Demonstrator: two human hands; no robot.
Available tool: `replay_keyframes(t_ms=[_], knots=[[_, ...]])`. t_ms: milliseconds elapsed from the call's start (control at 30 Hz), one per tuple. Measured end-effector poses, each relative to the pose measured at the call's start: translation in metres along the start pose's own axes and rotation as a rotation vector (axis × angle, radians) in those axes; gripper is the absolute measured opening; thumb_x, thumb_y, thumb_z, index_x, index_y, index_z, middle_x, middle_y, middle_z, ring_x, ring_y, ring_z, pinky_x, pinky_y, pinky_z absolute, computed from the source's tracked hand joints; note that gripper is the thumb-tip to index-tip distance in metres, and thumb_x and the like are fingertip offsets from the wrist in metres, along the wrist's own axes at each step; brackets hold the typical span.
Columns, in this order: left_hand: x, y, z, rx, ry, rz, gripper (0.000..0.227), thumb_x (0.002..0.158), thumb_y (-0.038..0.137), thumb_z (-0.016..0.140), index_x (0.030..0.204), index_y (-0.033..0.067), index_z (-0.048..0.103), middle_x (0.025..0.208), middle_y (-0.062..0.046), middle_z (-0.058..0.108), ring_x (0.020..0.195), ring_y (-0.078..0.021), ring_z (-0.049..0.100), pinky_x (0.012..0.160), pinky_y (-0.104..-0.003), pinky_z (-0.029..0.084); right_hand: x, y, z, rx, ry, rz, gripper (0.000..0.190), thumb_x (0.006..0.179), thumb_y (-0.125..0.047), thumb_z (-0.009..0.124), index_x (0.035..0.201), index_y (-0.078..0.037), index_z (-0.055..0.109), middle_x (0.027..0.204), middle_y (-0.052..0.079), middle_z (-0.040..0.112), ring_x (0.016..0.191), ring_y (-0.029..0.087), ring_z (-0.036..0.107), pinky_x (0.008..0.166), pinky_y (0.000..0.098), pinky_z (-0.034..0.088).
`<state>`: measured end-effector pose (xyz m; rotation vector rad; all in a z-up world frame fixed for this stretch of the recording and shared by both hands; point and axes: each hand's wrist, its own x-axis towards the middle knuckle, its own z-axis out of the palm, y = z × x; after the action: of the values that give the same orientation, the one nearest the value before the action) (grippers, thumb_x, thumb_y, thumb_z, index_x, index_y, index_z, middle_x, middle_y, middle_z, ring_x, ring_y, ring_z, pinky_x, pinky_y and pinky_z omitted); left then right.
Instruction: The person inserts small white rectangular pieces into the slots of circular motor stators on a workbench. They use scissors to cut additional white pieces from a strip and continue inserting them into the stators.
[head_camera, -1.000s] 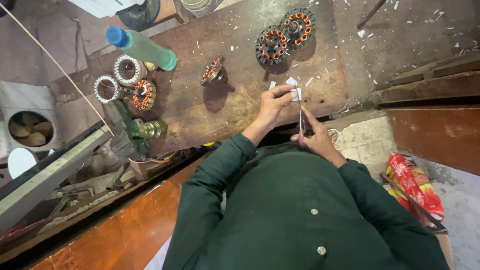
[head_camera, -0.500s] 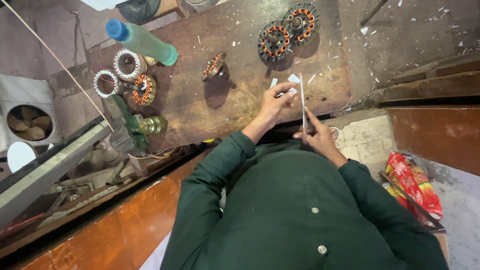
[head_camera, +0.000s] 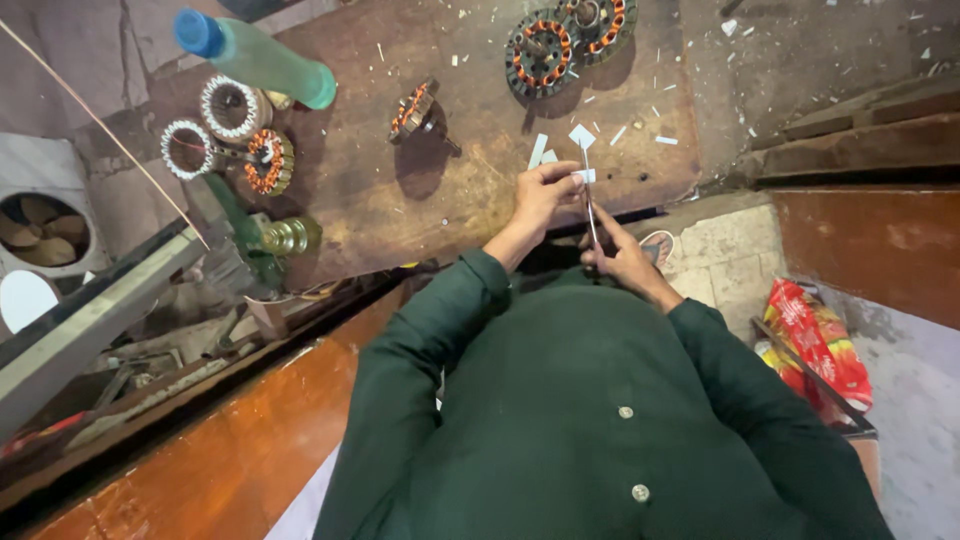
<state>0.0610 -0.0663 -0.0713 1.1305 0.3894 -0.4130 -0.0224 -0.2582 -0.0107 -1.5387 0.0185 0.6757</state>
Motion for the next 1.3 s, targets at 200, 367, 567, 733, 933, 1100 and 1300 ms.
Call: replay_keyframes(t_ms=[200, 367, 567, 733, 933, 1100, 1300], knots=[[-0.003, -0.009, 0.005, 0.005, 0.064, 0.005, 0.028, 0.091, 0.002, 0.072, 0.117, -0.008, 0.07, 0.098, -0.013, 0.076, 0.082, -0.0176, 0.073, 0.073, -0.029, 0.061, 0.006, 0.016, -0.001, 0.047, -0.005, -0.001, 0.093, 0.087, -0.015, 0.077, 0.166, -0.016, 0.029, 0.106, 0.002, 0.063, 0.091, 0.01, 0.06, 0.079, 0.0287, 0.055], [-0.004, -0.009, 0.003, -0.037, 0.078, -0.026, 0.027, 0.091, 0.001, 0.073, 0.116, -0.0081, 0.071, 0.094, -0.013, 0.075, 0.078, -0.0168, 0.072, 0.071, -0.029, 0.061, 0.009, 0.024, 0.0, 0.163, -0.032, 0.025, 0.091, 0.088, -0.015, 0.075, 0.166, -0.019, 0.029, 0.106, 0.002, 0.062, 0.088, 0.01, 0.061, 0.078, 0.0285, 0.056], [-0.006, -0.005, 0.003, -0.061, 0.073, -0.054, 0.028, 0.09, 0.001, 0.074, 0.116, -0.0088, 0.07, 0.093, -0.013, 0.075, 0.077, -0.0164, 0.072, 0.068, -0.028, 0.06, 0.009, 0.015, 0.003, 0.116, -0.04, -0.026, 0.094, 0.086, -0.008, 0.076, 0.167, -0.019, 0.029, 0.104, 0.003, 0.062, 0.091, 0.01, 0.06, 0.079, 0.0278, 0.055], [-0.009, 0.0, 0.002, -0.125, 0.062, -0.068, 0.029, 0.089, -0.002, 0.074, 0.116, -0.011, 0.068, 0.091, -0.015, 0.074, 0.076, -0.0183, 0.071, 0.065, -0.029, 0.06, 0.007, 0.003, 0.006, 0.058, -0.035, 0.011, 0.096, 0.084, -0.006, 0.076, 0.167, -0.019, 0.029, 0.102, 0.003, 0.062, 0.088, 0.011, 0.06, 0.077, 0.0287, 0.055], [-0.009, 0.001, -0.001, -0.143, 0.035, -0.067, 0.028, 0.09, -0.004, 0.072, 0.115, -0.0127, 0.067, 0.091, -0.016, 0.074, 0.076, -0.0189, 0.071, 0.064, -0.029, 0.06, 0.008, 0.003, 0.007, 0.079, -0.041, 0.001, 0.097, 0.084, -0.008, 0.077, 0.167, -0.017, 0.028, 0.1, 0.002, 0.062, 0.087, 0.01, 0.06, 0.075, 0.0283, 0.054], [-0.01, 0.001, -0.002, -0.18, 0.013, -0.062, 0.027, 0.09, -0.005, 0.072, 0.115, -0.0131, 0.067, 0.09, -0.017, 0.074, 0.075, -0.0187, 0.07, 0.064, -0.029, 0.06, 0.008, 0.01, 0.006, 0.006, -0.036, -0.022, 0.097, 0.085, -0.007, 0.078, 0.167, -0.016, 0.027, 0.099, 0.002, 0.064, 0.086, 0.01, 0.06, 0.076, 0.0277, 0.053], [-0.013, 0.004, -0.005, -0.154, 0.031, -0.09, 0.027, 0.09, -0.002, 0.073, 0.116, -0.0109, 0.067, 0.09, -0.016, 0.074, 0.075, -0.018, 0.071, 0.066, -0.028, 0.061, 0.009, 0.011, 0.008, 0.057, -0.047, -0.004, 0.095, 0.086, -0.004, 0.075, 0.167, -0.017, 0.027, 0.1, 0.002, 0.063, 0.085, 0.01, 0.06, 0.074, 0.0272, 0.054]])
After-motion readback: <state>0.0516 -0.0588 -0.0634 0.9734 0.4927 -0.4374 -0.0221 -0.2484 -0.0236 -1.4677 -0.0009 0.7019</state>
